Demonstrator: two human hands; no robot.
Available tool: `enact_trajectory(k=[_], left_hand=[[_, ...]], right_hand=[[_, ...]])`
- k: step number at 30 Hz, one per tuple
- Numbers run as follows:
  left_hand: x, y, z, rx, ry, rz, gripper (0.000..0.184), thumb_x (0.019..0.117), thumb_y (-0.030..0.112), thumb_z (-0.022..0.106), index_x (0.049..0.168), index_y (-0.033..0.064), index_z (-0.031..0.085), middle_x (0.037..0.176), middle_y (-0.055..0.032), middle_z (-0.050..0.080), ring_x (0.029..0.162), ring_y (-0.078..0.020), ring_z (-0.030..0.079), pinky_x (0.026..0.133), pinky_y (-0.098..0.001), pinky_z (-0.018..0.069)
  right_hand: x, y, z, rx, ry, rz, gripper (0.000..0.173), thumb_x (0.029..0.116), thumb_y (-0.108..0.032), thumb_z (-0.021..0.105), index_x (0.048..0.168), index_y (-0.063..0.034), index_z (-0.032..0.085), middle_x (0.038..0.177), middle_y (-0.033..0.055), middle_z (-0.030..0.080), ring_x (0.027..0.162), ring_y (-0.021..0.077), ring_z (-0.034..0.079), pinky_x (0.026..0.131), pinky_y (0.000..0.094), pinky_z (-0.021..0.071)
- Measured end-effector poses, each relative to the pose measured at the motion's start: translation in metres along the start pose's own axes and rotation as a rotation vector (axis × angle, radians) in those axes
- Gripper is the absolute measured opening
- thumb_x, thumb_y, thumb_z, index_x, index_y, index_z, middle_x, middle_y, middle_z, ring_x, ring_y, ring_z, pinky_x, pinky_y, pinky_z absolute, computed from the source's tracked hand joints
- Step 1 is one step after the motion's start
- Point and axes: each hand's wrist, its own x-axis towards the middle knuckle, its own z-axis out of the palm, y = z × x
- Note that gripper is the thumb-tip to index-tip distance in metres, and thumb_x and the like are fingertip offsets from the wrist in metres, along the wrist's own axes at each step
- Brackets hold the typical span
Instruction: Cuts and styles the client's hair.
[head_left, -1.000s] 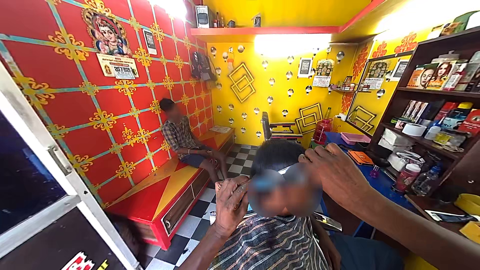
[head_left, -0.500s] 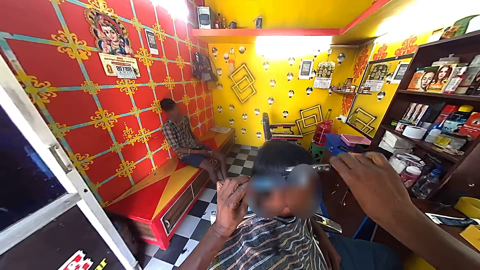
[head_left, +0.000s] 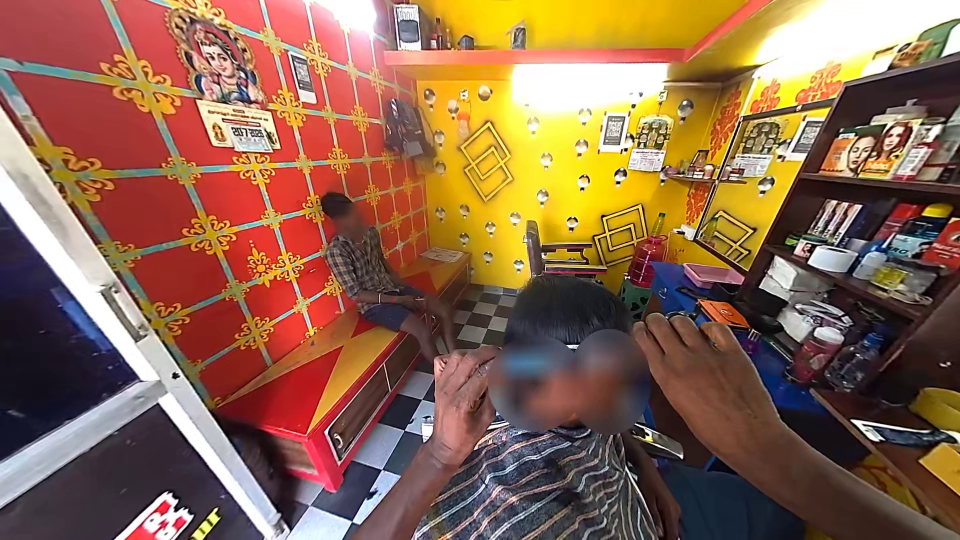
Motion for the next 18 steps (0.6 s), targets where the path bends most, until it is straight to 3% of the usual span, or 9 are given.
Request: enact_trajectory(k=[3,6,11,15,18], left_hand=[[0.0,0.001,-0.001,0.011,-0.003,0.001,0.021,0.0967,0.03,0.071,0.117,0.0257,0.075,0.117,0.0072,0.071,0.106,-0.0079,0.062,0.093,-0.0362,0.0434],[0.0,0.001,-0.002,0.009,-0.009,0.002,0.022,0.0966,0.03,0.071,0.118,0.0257,0.075,0.116,0.0068,0.071,0.106,-0.0085,0.061,0.092,-0.0365,0.0429],[0.0,0.001,-0.004,0.024,-0.024,0.002,0.022,0.0969,0.03,0.07,0.118,0.0257,0.075,0.116,0.0068,0.071,0.105,-0.0078,0.062,0.093,-0.0361,0.0435],[0.001,0.0,-0.004,0.022,-0.032,-0.007,0.022,0.0965,0.03,0.071,0.118,0.0259,0.076,0.116,0.0074,0.071,0.104,-0.0074,0.062,0.092,-0.0355,0.0434],[0.001,0.0,-0.004,0.001,-0.039,-0.005,0.023,0.0963,0.03,0.071,0.119,0.0254,0.076,0.116,0.007,0.071,0.105,-0.0079,0.062,0.093,-0.0357,0.0451]], right_hand=[[0.002,-0.005,0.001,-0.007,0.01,-0.034,0.035,0.0922,0.01,0.062,0.124,-0.0049,0.068,0.117,0.0158,0.069,0.102,0.0318,0.068,0.081,0.042,0.0535],[0.002,-0.007,-0.008,0.044,-0.069,-0.058,0.034,0.0936,0.01,0.06,0.124,-0.0048,0.068,0.118,0.0153,0.071,0.109,0.033,0.069,0.09,0.0454,0.0537],[-0.002,-0.007,-0.009,0.063,-0.082,-0.037,0.028,0.0953,0.007,0.058,0.117,-0.0062,0.071,0.112,0.0149,0.072,0.104,0.0346,0.07,0.093,0.0474,0.0529],[-0.001,-0.013,-0.013,0.029,-0.074,-0.004,0.035,0.0953,0.008,0.058,0.126,-0.0065,0.067,0.122,0.0155,0.07,0.109,0.0345,0.069,0.088,0.0468,0.0539],[0.003,-0.015,-0.02,0.068,-0.118,-0.036,0.034,0.0946,0.011,0.056,0.124,-0.0033,0.068,0.119,0.0167,0.071,0.107,0.0348,0.069,0.089,0.0456,0.0533]])
